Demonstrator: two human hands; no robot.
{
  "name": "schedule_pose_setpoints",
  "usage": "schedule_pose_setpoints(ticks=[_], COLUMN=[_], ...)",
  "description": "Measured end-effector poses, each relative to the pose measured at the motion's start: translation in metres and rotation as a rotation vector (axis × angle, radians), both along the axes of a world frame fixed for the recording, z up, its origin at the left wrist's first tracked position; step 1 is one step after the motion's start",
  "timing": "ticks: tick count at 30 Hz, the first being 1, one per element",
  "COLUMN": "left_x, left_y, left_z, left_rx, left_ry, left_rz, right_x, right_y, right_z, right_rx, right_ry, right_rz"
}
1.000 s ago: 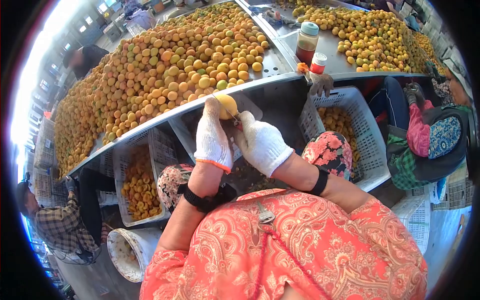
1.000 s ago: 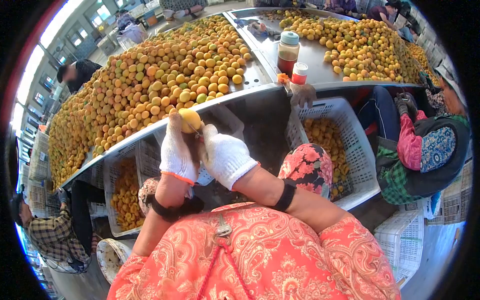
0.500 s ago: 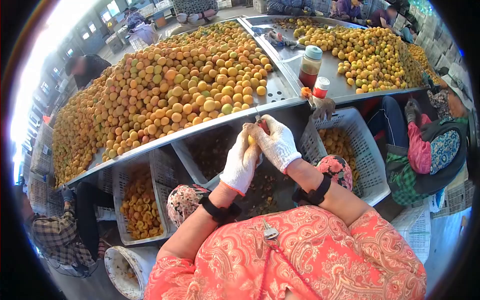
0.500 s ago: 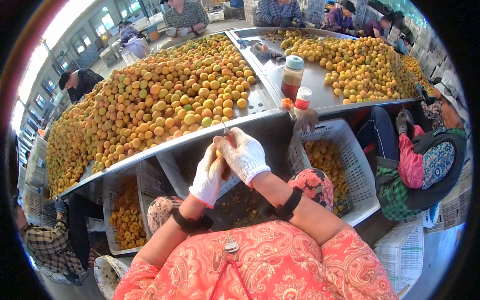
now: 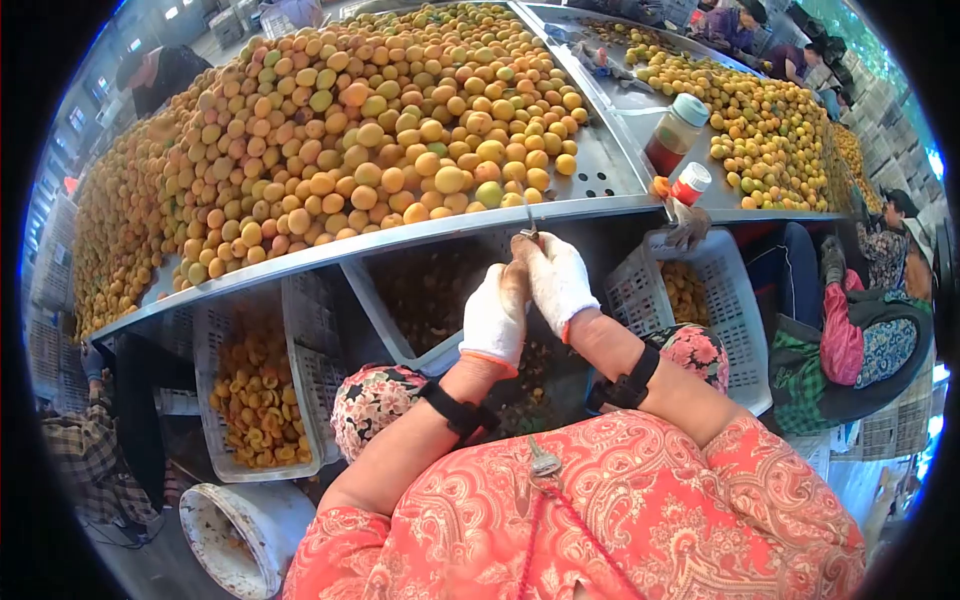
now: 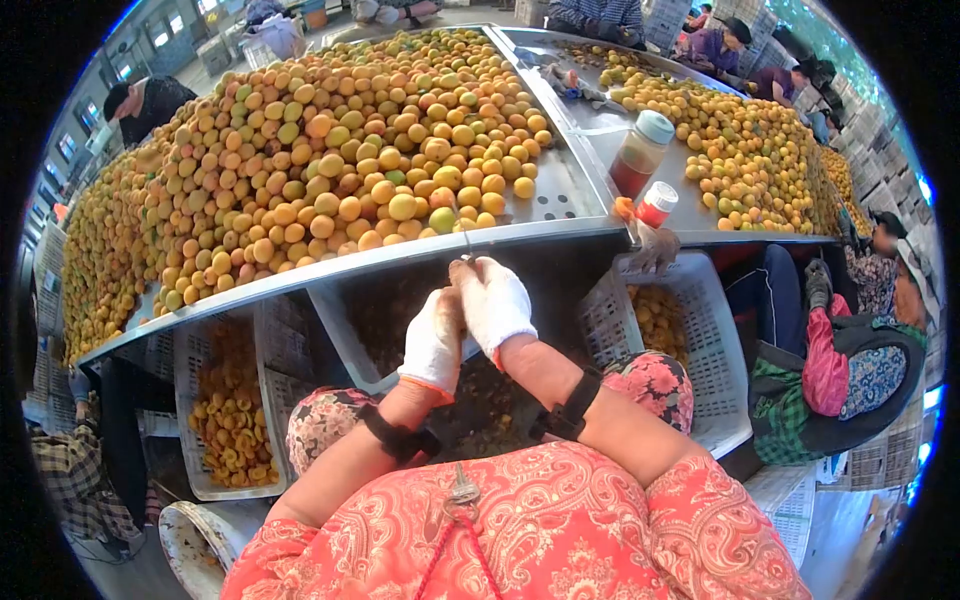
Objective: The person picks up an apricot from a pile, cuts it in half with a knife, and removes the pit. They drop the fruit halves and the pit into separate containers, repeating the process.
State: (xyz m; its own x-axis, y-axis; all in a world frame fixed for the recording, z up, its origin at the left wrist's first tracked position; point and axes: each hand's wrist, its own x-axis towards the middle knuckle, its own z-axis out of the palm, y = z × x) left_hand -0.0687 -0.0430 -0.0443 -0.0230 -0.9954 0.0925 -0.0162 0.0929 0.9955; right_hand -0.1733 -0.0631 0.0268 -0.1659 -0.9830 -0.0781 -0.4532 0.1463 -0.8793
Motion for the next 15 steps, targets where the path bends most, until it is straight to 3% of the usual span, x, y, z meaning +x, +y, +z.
schedule_pose_setpoints(ticks=[2,4,6,7,9,10,12,15], left_x=[0.01,0.013,0.013,0.012,0.008,0.01,0.017,0.029], left_y=[0.006,0.003,-0.001,-0.001,-0.003,-0.005,-0.001,0.004], left_z=[0.021,0.013,0.008,0.011,0.019,0.015,0.024,0.046], left_rx=[-0.138,-0.126,0.096,0.101,0.518,0.496,0.582,0.706], left_ry=[-0.344,-0.337,-0.064,-0.06,0.787,0.919,1.032,0.958], left_rz=[0.042,0.044,0.02,0.021,0.025,-0.024,-0.034,0.037], right_x=[0.006,0.015,0.022,0.026,0.035,0.041,0.051,0.063], right_y=[-0.008,-0.01,-0.012,-0.011,-0.007,-0.007,-0.004,-0.004], right_z=[-0.022,-0.025,-0.02,-0.014,-0.002,-0.001,0.001,0.001], right_rx=[0.035,0.005,-0.001,0.003,-0.084,-0.121,-0.189,-0.234], right_ry=[-0.402,-0.396,-0.203,-0.199,0.084,0.146,0.24,0.275], right_rz=[-0.085,-0.11,-0.091,-0.091,-0.049,-0.009,0.038,0.086])
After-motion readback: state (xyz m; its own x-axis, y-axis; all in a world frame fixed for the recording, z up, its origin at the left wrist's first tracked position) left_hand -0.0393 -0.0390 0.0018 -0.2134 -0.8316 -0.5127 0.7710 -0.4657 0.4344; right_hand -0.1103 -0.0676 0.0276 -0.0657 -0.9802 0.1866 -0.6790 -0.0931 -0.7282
